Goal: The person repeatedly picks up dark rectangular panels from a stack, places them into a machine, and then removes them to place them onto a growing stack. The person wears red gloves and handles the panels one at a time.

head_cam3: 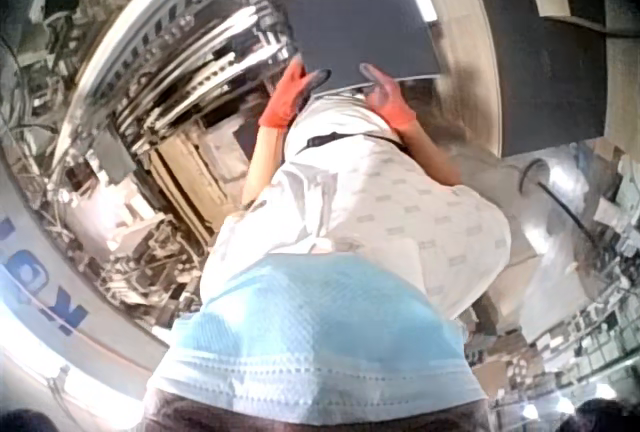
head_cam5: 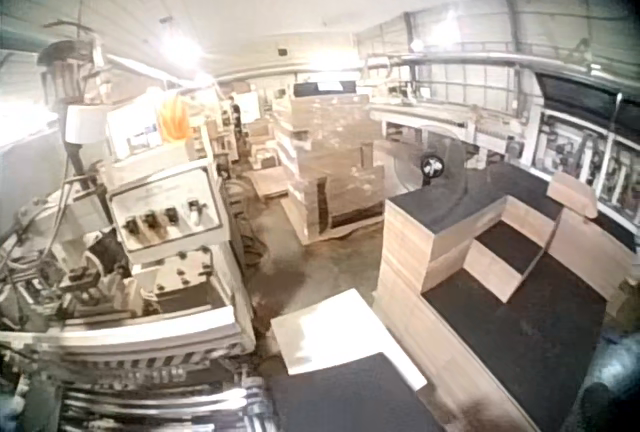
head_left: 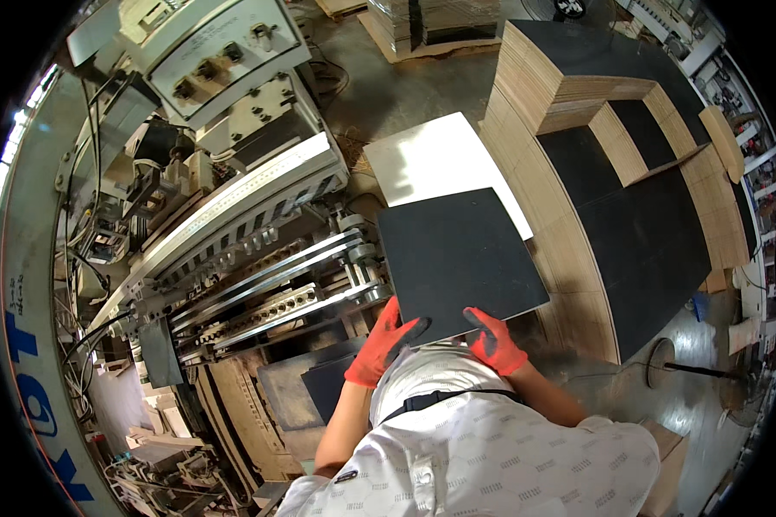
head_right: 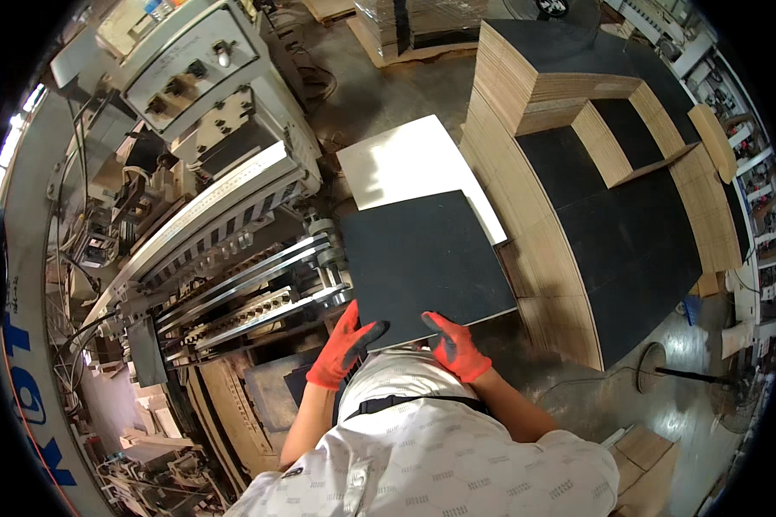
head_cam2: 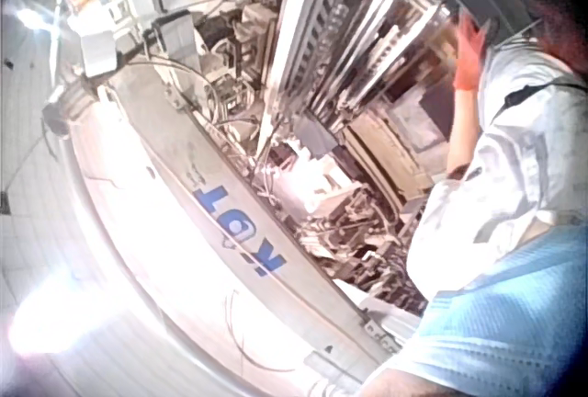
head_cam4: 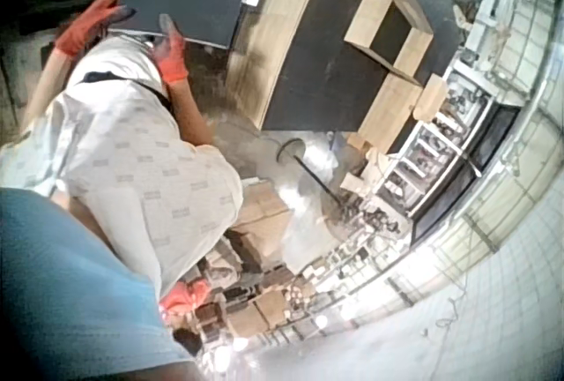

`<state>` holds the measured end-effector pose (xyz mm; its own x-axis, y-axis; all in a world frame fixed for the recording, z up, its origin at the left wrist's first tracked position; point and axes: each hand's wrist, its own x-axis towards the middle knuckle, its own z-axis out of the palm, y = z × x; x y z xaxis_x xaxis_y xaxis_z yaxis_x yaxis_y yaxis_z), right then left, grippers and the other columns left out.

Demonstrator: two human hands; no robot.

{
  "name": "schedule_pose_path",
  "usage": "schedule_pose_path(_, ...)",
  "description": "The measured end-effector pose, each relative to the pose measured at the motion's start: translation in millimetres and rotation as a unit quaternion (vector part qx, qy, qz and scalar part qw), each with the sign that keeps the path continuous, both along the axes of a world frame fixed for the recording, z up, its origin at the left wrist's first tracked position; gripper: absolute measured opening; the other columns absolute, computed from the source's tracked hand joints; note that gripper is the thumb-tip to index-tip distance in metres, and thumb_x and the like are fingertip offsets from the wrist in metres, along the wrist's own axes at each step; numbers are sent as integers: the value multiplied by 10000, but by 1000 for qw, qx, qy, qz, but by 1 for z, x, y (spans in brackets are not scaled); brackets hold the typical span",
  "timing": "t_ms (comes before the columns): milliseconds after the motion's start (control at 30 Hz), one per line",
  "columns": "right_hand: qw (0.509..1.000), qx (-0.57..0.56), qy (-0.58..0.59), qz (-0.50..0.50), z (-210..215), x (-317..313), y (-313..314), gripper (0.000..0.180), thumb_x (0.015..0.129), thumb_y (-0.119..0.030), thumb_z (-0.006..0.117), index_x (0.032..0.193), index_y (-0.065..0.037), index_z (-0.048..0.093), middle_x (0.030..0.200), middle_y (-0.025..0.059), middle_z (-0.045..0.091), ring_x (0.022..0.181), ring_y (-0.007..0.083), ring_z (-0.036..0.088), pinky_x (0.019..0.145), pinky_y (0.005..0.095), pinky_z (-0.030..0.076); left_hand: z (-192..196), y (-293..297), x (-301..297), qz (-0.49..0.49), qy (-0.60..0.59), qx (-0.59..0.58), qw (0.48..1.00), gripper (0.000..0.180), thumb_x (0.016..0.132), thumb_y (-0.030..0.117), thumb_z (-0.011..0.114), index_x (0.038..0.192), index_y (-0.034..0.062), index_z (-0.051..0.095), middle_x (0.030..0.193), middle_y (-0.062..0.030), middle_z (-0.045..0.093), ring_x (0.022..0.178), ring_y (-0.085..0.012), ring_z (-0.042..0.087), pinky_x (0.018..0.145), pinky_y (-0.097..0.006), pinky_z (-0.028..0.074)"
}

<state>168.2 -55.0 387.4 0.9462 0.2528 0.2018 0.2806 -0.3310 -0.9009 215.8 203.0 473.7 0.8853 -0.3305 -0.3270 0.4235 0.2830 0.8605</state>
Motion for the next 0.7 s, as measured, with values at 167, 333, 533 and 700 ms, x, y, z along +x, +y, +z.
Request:
schedule_pose_path(167,997,32,32,-61,-9,-38,-54,489,824,44,667,1313,39,654,1245,207,726,1125,324,722,959,381,554,-30,-1,10,-174,34,83,981,182,1013,149,709,1099,7,634,987,-23,686,820,-94,637,738,-261,528)
schedule_pose_path(333,990,-88,-65,-88,-4,-66,-71,399,813,39,715,1210,4,719,1166,194,737,1094,370,702,963,419,552,-35,21,15,154,-263,424,853,122,925,74,722,1030,31,679,877,-64,654,777,-165,622,729,-291,497)
schedule_pose_path(533,992,-48,21,-114,-2,-45,-62,481,789,92,738,1260,26,669,1197,172,719,1111,317,703,924,410,589,-45,93,21,185,-259,600,734,447,873,196,790,1281,80,646,1216,-114,659,1129,-315,618,943,-399,499)
schedule_pose_path(700,992,-34,6,-124,3,9,-41,423,869,131,619,1274,14,659,1248,143,680,1119,251,674,881,399,631,-69,114,8,8,-187,766,615,763,783,466,824,1416,143,548,1383,-132,559,1340,-364,477,1202,-642,230)
